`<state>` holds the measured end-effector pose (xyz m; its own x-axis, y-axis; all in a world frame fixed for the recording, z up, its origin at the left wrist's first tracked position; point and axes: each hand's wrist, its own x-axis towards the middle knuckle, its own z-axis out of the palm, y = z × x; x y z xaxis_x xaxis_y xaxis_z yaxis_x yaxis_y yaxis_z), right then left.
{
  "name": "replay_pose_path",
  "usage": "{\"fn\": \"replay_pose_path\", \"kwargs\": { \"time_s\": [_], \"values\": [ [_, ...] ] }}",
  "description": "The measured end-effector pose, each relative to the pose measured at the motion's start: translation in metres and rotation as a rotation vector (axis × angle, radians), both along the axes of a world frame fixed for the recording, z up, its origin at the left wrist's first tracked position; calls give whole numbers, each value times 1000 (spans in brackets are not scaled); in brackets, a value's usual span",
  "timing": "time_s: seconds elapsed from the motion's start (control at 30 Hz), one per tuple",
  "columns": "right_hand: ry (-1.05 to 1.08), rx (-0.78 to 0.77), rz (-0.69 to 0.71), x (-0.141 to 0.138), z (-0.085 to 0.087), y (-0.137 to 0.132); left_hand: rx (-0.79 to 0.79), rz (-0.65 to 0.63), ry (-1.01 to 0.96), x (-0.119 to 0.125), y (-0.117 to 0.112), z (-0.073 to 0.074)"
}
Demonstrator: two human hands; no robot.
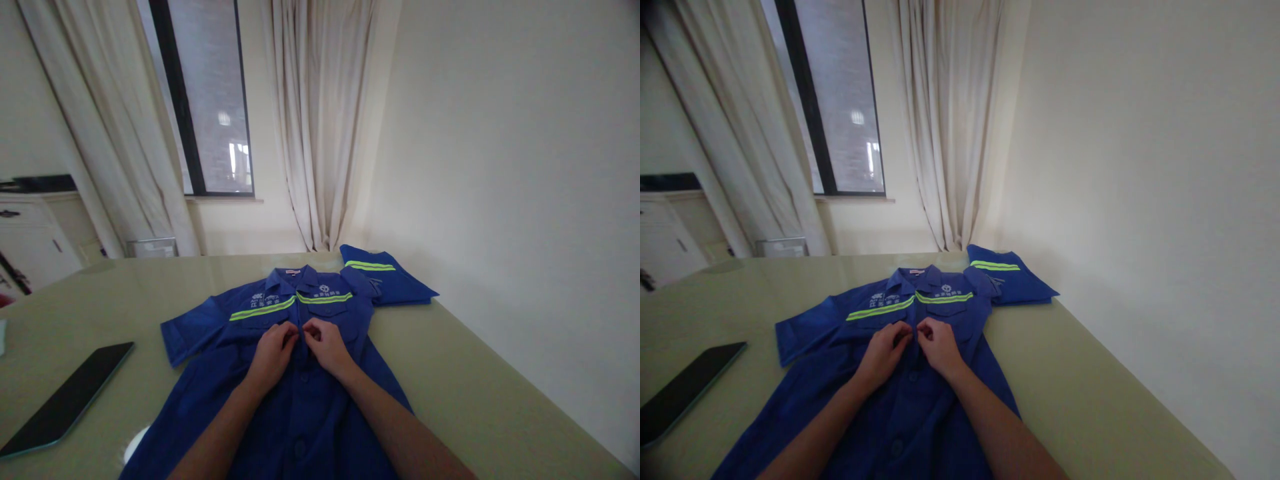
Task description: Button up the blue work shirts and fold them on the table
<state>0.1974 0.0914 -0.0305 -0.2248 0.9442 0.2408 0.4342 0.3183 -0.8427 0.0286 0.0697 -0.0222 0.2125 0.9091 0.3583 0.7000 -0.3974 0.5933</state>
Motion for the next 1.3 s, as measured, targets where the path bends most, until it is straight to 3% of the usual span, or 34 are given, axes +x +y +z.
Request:
{"fn": "replay_pose_path", "kwargs": {
  "time_s": [0.13,0.33,0.5,0.63,0.73,0.87,0.97,1.1,1.2,1.3],
  "values": [
    [-143,222,-40,-1,2,-2,-105,-10,-147,-2,4,1],
    [-20,140,-67,0,6,0,-121,-3,-180,-7,13,-6],
    [9,-52,-101,0,-2,12,-46,34,84,-6,6,-5],
    [-29,-93,-46,2,-3,14,83,56,347,0,-3,-1],
    [-62,32,-49,4,1,5,120,75,405,0,-3,0],
    [-285,250,12,3,4,-17,149,219,349,-7,-2,-6],
    [-507,249,-11,-2,12,-32,156,239,417,-7,-17,-15],
    [-726,163,-165,-14,31,-33,67,152,575,1,-56,-21],
    [-791,69,-229,-22,38,-19,-16,103,658,3,-78,-13],
    [-758,36,-254,-22,29,-5,-53,110,680,-1,-77,6]
  ]
}}
